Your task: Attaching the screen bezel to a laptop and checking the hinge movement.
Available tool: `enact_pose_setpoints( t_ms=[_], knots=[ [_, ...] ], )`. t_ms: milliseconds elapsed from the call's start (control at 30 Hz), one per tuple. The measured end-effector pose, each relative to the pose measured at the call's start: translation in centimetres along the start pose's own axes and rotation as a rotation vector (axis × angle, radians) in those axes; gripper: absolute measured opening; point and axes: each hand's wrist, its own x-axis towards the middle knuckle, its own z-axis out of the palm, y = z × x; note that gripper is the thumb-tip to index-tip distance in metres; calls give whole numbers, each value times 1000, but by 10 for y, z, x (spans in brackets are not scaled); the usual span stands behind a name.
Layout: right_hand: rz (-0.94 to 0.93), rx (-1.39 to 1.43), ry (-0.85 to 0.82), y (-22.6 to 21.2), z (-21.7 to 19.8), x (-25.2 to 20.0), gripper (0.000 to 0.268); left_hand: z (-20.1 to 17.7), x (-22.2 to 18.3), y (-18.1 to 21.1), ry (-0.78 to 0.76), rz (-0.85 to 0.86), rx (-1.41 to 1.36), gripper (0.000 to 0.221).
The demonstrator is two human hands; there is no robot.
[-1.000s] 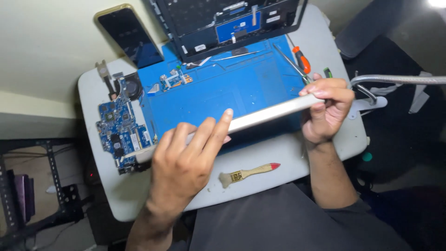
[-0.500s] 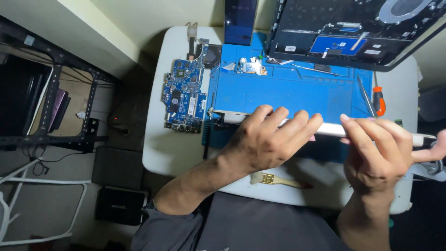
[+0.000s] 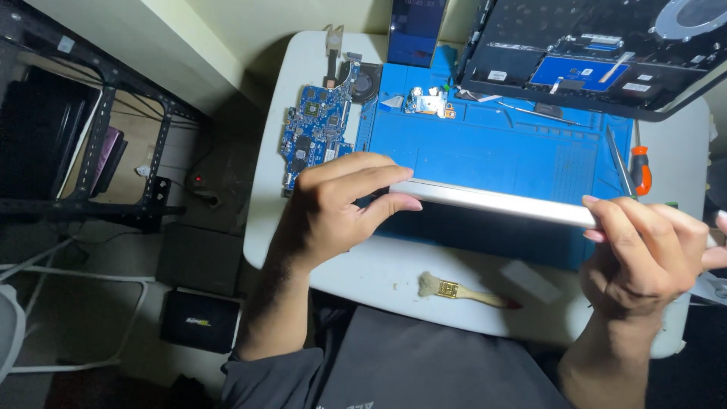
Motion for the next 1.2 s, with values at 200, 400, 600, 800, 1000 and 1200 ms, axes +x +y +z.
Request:
enact_pose_setpoints(
  t_ms=[200,400,600,800,1000,1200],
  knots=[
    [109,-125,-26,2,2,-9,49,12,-4,-2,119,25,74,26],
    [141,-8,-107,2,-10,5,41,25,-11,-2,282,17,77,34],
    [149,74,126,32,-6,-23,49,36,-12,-11,310,139,221,19],
    [503,630,406,17,19,-10,64,34,-4,-11,258,217,300,21],
    [627,749,516,33,52,-38,57,40,16,11,203,387,681,7],
    [675,911,574,27,63,-32,53,83,55,36,158,551,633,12]
  ],
)
